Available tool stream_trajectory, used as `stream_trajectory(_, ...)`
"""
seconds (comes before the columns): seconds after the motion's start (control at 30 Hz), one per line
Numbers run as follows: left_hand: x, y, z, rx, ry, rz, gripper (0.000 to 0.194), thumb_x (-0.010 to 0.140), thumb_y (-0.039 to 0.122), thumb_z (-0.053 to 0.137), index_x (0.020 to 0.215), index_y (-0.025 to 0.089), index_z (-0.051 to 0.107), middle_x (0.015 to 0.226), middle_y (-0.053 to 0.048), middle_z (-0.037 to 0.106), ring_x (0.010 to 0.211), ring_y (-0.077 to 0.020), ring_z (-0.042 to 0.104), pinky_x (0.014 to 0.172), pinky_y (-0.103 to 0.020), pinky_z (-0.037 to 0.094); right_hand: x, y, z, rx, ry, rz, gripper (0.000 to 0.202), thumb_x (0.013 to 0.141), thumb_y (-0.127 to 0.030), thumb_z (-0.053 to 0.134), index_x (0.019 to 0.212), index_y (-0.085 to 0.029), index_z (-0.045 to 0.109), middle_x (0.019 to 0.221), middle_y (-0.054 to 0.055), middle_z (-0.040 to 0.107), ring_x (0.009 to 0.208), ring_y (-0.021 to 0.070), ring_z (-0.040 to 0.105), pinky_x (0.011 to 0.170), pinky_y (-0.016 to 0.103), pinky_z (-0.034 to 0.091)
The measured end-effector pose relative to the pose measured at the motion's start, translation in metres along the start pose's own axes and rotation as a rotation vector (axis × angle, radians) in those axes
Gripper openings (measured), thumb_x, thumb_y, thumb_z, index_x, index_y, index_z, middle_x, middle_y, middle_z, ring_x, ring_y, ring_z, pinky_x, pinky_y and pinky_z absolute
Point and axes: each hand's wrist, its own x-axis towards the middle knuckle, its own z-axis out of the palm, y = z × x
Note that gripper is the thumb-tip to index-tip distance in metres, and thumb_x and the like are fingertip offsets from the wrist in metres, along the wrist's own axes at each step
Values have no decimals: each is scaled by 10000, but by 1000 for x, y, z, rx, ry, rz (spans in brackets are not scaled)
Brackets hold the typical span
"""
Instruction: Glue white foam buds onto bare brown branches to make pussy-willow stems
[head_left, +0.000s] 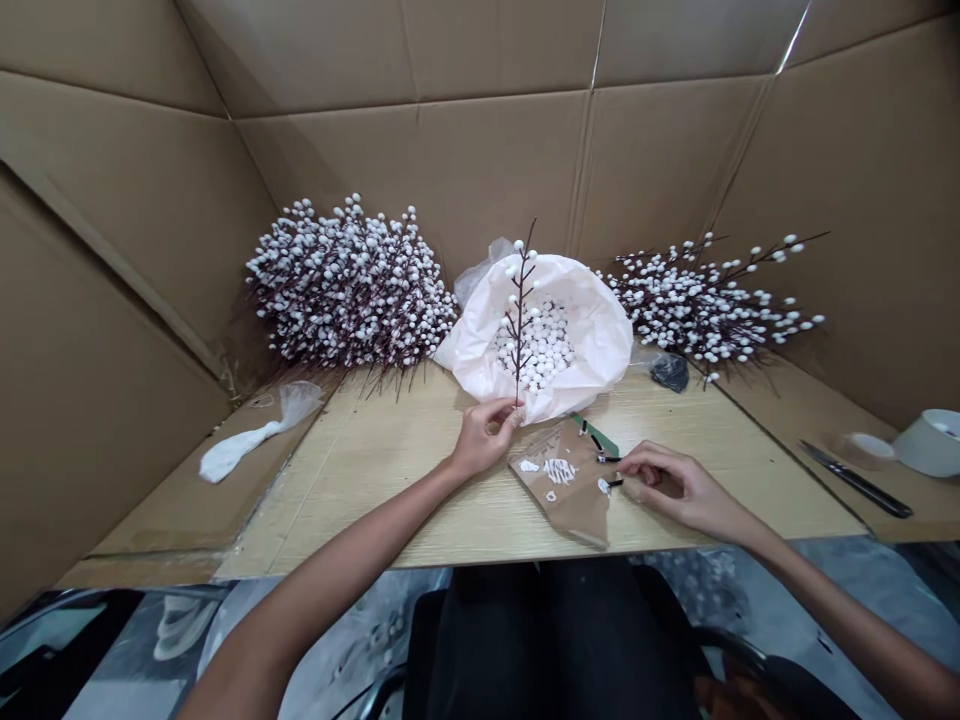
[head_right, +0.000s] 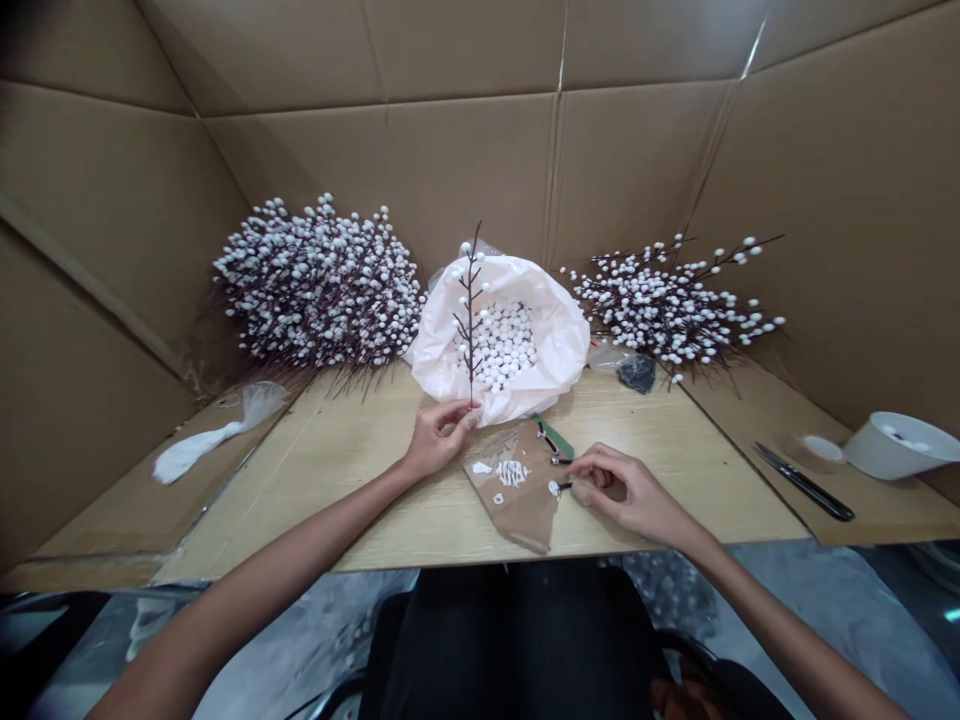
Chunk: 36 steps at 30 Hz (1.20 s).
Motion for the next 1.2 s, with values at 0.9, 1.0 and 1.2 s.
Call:
stream_trajectory(0.9,-4,1,1,-42,-20,-29,262,802,274,608,940,80,717,813,-105,735,690,-170,669,651,-256,554,3,-1,1,103,-11,66,278,890,-421,518,793,-187,633,860,70,592,826,204,548,736,309,418)
stream_trajectory(1.0,-4,0,1,-59,-21,-25,261,793,268,621,943,79,719,822,-108,738,689,-170,670,648,-256,556,3,-2,0,167,-20,90,271,887,-428,529,807,-185,619,871,60,575,844,198,542,752,303,398)
stream_trajectory(1.2,-4,-3,1,-65,1,-22,210,767,232,646,915,106,726,808,-85,743,688,-160,674,639,-237,548,3,0,0,264,-13,116,270,878,-437,550,815,-179,601,862,50,545,836,186,521,754,294,381)
